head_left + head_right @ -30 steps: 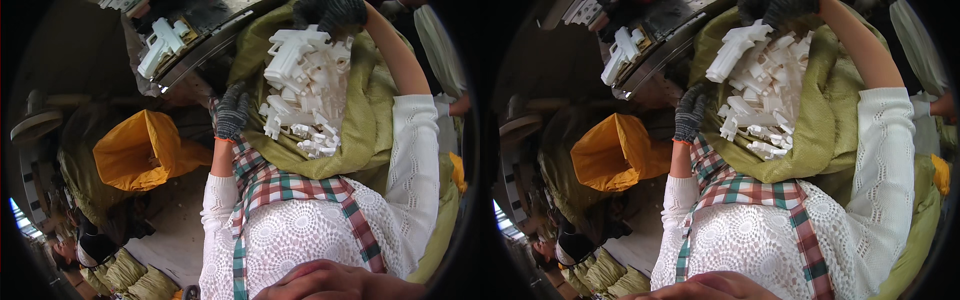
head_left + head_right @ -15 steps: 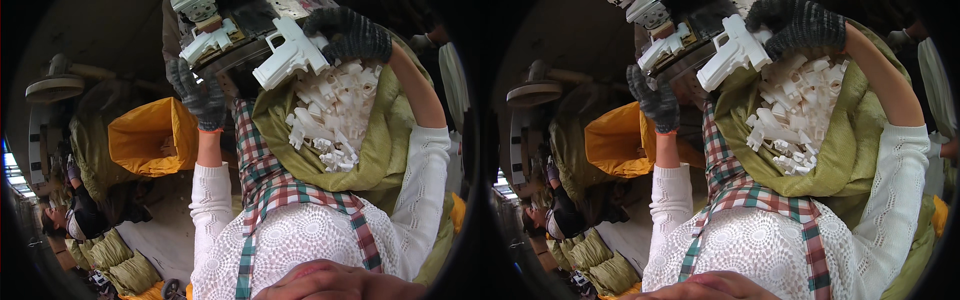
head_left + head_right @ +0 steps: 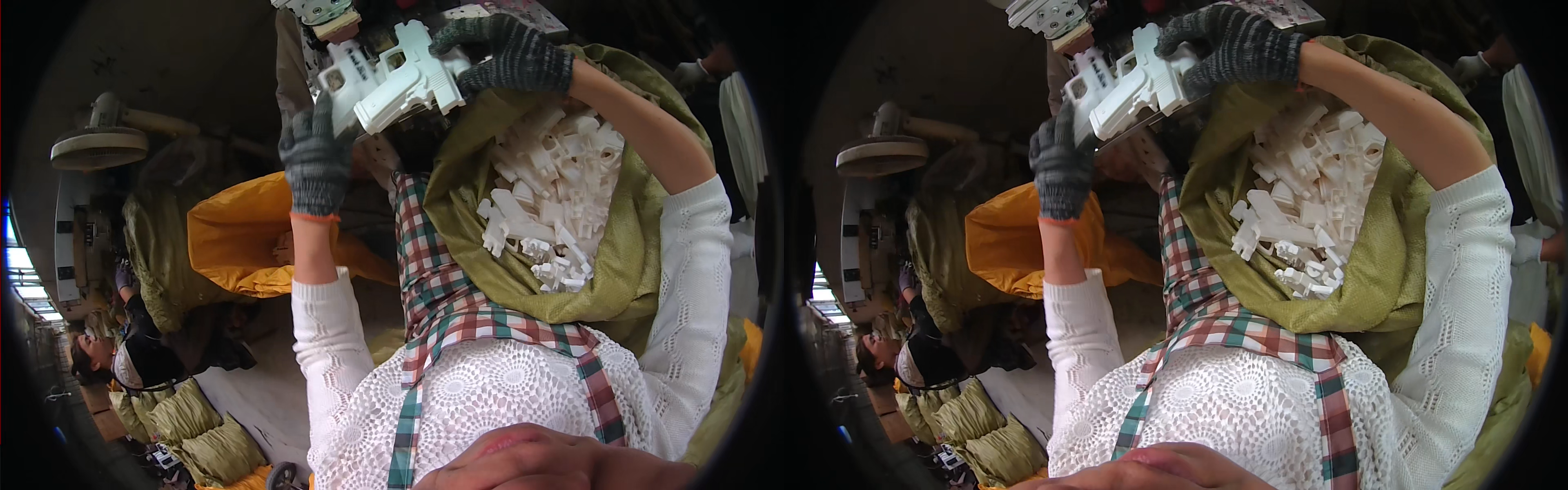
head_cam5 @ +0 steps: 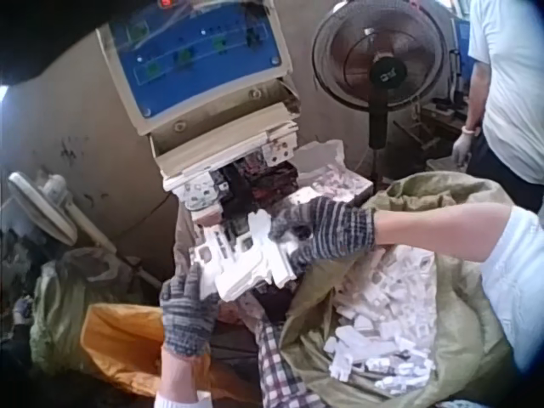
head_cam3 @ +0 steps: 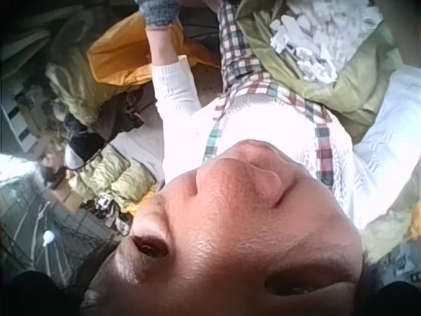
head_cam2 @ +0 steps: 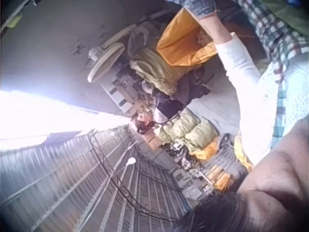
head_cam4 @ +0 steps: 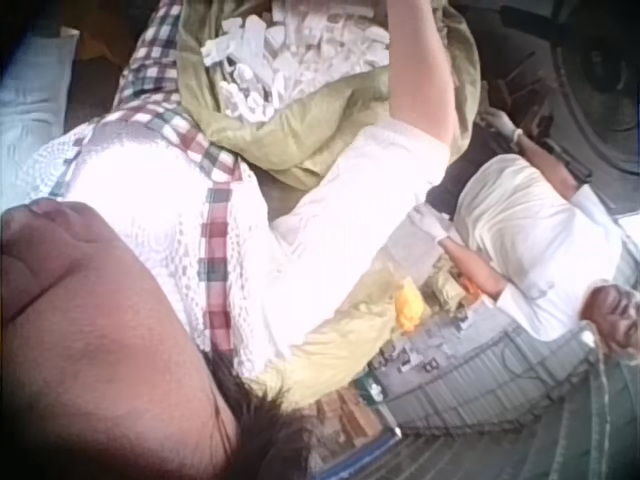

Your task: The person takes toy gun parts from a sack, joins the pieces together by hand to assemble toy guns, and places the assembled toy guns onto a machine fixture.

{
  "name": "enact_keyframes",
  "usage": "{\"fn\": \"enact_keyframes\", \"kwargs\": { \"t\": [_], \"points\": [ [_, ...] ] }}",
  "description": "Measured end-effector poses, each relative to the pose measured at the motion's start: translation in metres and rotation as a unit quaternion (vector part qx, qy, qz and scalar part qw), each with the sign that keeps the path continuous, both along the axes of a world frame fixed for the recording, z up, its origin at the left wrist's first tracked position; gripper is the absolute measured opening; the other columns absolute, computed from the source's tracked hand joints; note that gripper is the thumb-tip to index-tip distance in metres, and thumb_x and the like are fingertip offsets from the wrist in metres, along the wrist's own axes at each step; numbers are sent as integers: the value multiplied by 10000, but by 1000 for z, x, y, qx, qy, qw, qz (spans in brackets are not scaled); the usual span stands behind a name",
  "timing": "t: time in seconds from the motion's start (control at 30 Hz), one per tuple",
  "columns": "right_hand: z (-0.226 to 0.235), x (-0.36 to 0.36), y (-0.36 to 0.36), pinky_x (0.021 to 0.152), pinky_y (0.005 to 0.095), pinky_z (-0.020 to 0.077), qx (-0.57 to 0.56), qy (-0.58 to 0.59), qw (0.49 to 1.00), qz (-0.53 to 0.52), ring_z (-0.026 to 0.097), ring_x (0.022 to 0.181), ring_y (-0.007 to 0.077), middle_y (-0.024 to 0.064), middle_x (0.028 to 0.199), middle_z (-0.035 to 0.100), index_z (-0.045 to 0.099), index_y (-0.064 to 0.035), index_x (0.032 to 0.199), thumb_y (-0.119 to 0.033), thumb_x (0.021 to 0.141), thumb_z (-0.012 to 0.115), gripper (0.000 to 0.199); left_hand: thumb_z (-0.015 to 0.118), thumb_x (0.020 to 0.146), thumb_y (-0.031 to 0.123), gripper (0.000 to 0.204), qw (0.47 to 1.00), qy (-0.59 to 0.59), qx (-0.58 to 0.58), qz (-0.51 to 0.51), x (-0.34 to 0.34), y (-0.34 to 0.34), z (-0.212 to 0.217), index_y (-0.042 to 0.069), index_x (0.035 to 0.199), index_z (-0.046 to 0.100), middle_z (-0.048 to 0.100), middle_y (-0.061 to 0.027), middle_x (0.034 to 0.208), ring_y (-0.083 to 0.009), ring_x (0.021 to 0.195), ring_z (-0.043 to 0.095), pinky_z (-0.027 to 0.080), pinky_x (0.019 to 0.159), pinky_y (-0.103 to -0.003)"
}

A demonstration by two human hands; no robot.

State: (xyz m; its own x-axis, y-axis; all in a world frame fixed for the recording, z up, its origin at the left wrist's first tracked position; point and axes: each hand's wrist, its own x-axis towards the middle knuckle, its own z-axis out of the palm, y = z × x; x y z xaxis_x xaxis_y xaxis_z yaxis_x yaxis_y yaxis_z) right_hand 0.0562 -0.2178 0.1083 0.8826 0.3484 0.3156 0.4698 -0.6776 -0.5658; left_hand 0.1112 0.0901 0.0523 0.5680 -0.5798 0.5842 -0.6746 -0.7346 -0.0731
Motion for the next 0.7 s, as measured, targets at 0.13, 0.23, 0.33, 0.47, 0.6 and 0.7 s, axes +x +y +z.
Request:
{"fn": "enact_keyframes", "kwargs": {
  "t": [0.13,0.23,0.33,0.47,0.6,0.7],
  "points": [
    [-32,38,20,984,336,403,19,-59,997,47,514,1130,210,61,1210,563,593,-140,1174,-65,714,704,480,711,713,338,738,956,-12,-86,281,-44,77,-30,-60,1262,419,556,-218,1125,-366,1020,523,391,911,-438],
    [-50,77,38,952,339,425,-50,-201,977,55,542,1093,249,102,1187,576,600,-159,1164,-118,728,657,442,681,738,374,771,921,24,19,389,-58,144,-40,-54,1301,374,434,-270,1272,-381,1211,392,279,1040,-439],
    [-48,94,48,896,357,448,-95,-240,964,69,558,1029,279,135,1108,588,599,-101,1113,-160,723,650,397,664,767,273,688,946,59,-32,318,-74,159,-45,-48,1304,376,443,-227,1291,-368,1219,395,306,1022,-432],
    [-25,56,32,707,401,474,-94,-301,946,75,581,788,345,174,860,602,589,-5,962,-173,769,566,257,634,818,143,521,940,191,-232,161,-84,94,-49,-33,1266,437,466,-226,1268,-320,1177,462,397,958,-378],
    [-26,-16,27,804,378,437,-306,102,935,147,524,936,305,140,1008,557,571,-88,1057,-154,756,621,313,674,787,109,541,765,498,-402,-75,-113,31,-56,-25,1259,446,513,-205,1217,-281,1181,466,377,982,-357],
    [-69,-62,5,948,360,429,-535,206,777,260,515,1133,267,145,1243,526,511,-130,1260,-208,704,716,598,706,761,165,579,812,471,-200,-279,-121,-20,-71,6,1258,457,522,-198,1207,-295,1190,457,357,1002,-372]
  ]
}}
